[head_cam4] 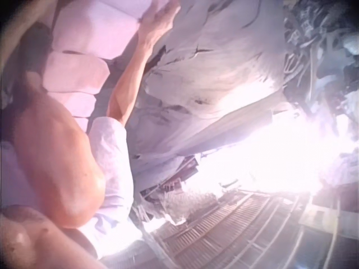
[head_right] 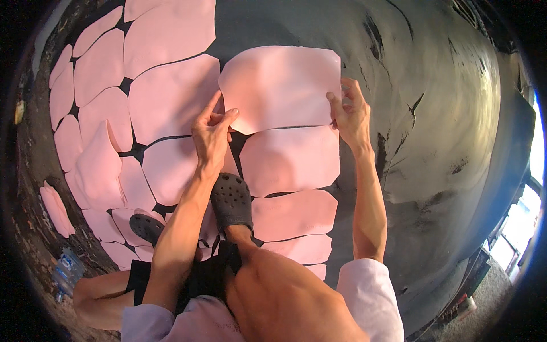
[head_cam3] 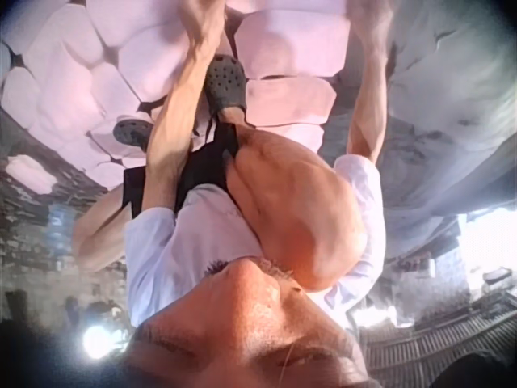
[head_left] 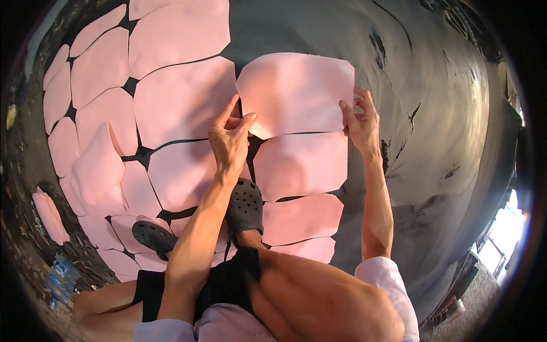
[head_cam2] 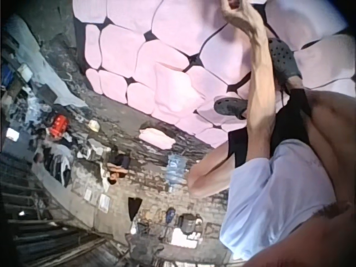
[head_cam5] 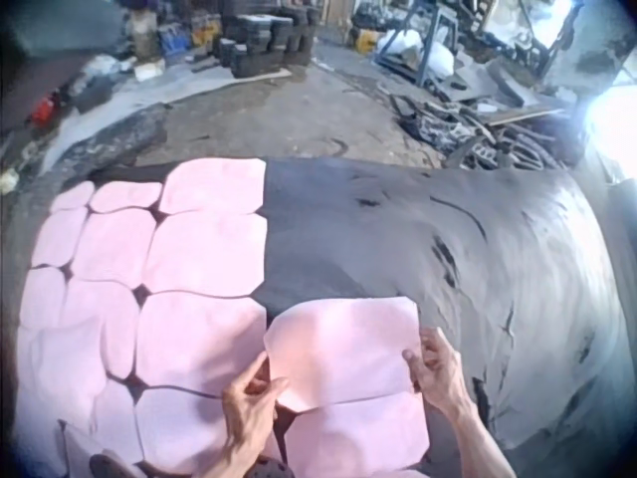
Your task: The person sits on the floor and arranges pink paper-like sheets into a tessellated pattern on a dark surface. They repeatedly pick up sheets, place them adjacent to others, and press them down to flatten and align the layout.
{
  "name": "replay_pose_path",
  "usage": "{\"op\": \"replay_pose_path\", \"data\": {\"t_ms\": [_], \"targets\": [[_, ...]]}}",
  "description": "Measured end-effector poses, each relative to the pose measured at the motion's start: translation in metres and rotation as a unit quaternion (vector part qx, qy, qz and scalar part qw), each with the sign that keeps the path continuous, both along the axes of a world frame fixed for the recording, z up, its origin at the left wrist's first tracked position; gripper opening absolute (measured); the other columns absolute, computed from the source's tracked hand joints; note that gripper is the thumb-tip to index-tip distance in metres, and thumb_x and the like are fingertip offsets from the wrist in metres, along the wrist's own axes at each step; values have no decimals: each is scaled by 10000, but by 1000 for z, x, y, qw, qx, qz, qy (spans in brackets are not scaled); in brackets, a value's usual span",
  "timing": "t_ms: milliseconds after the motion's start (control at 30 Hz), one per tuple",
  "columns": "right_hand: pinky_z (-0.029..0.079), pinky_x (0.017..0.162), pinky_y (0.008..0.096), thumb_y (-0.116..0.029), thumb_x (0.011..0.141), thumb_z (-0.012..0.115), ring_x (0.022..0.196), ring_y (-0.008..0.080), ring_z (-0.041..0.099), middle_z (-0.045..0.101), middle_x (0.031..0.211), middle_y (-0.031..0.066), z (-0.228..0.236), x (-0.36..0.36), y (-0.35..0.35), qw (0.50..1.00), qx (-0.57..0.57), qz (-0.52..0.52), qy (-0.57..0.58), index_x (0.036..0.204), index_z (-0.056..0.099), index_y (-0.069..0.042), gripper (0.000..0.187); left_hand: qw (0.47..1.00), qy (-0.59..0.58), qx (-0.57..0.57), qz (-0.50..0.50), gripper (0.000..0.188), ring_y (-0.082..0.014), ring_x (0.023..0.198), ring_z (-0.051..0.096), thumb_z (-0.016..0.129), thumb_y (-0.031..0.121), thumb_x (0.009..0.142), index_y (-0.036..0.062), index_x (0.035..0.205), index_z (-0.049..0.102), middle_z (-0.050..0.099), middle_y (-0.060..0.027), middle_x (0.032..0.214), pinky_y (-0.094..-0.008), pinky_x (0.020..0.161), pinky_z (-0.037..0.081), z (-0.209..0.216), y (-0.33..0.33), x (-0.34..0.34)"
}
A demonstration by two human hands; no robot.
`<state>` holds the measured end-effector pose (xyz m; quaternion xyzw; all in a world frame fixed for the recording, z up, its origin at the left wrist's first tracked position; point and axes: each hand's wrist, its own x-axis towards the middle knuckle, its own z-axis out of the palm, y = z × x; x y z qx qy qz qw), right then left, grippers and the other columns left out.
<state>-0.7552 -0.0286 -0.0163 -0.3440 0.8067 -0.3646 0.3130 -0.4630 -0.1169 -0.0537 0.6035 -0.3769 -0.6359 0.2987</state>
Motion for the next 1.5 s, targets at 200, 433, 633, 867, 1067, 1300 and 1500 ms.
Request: {"op": "replay_pose_path", "data": {"t_ms": [200, 433, 633, 867, 1067, 1300, 1500], "targets": [[505, 461, 297, -224, 1095, 752, 564, 87, 628, 703, 934, 78, 15, -2, 0, 1000, 6, 3, -26, 1422, 610, -21, 410, 996, -42, -60, -54, 636, -61, 616, 622, 912, 121, 924, 75, 1525, 708, 687, 7, 754, -233, 506, 496, -1, -6, 7], [520, 490, 304, -222, 1100, 739, 590, 112, 670, 698, 927, 91, -13, -3, 2, 999, 36, 33, 18, 1420, 613, -31, 394, 974, -177, -91, -106, 633, -150, 632, 708, 910, 134, 872, 102, 1484, 750, 774, -57, 758, -356, 736, 595, -18, -6, -2], [576, 583, 352, -168, 1091, 714, 640, 174, 736, 728, 899, 129, -13, 10, 1, 990, 14, 57, 125, 1418, 598, -33, 373, 972, -172, -150, -54, 600, -162, 625, 733, 902, 137, 877, 98, 1455, 745, 771, -74, 750, -367, 710, 598, -18, -1, -2], [581, 583, 349, -168, 1091, 698, 624, 207, 766, 751, 932, 139, -17, 9, 0, 989, 6, 62, 137, 1416, 589, -53, 361, 974, -168, -125, -86, 611, -171, 646, 731, 962, 123, 841, 68, 1390, 699, 757, -92, 737, -380, 685, 579, -16, -10, 1], [619, 673, 407, -155, 1067, 725, 738, 260, 793, 744, 960, 144, -16, 11, -1, 986, 47, 45, 152, 1411, 597, -81, 374, 868, -339, -320, -171, 684, -315, 733, 725, 1032, 311, 794, 52, 1303, 656, 777, -146, 844, -456, 747, 562, -22, -23, 14], [609, 924, 512, -184, 1026, 791, 1041, 365, 741, 689, 1344, 169, -8, 4, -1, 948, 189, -66, 247, 1401, 615, -27, 443, 749, -326, -437, -377, 902, -402, 1708, 204, 728, 351, 1030, 121, 1787, 295, 242, -139, 1865, -678, 1351, 149, -32, -25, 26], [292, 1345, 550, -410, 1067, 713, 1631, 387, 398, 500, 1717, 169, -51, 123, -55, 909, -84, 184, 364, 1674, 503, -95, 715, 744, -342, -429, -383, 877, -400, 1728, 182, 617, 327, 1071, 81, 1807, 208, 193, -132, 1884, -691, 1370, 90, -34, -21, 23]]}}
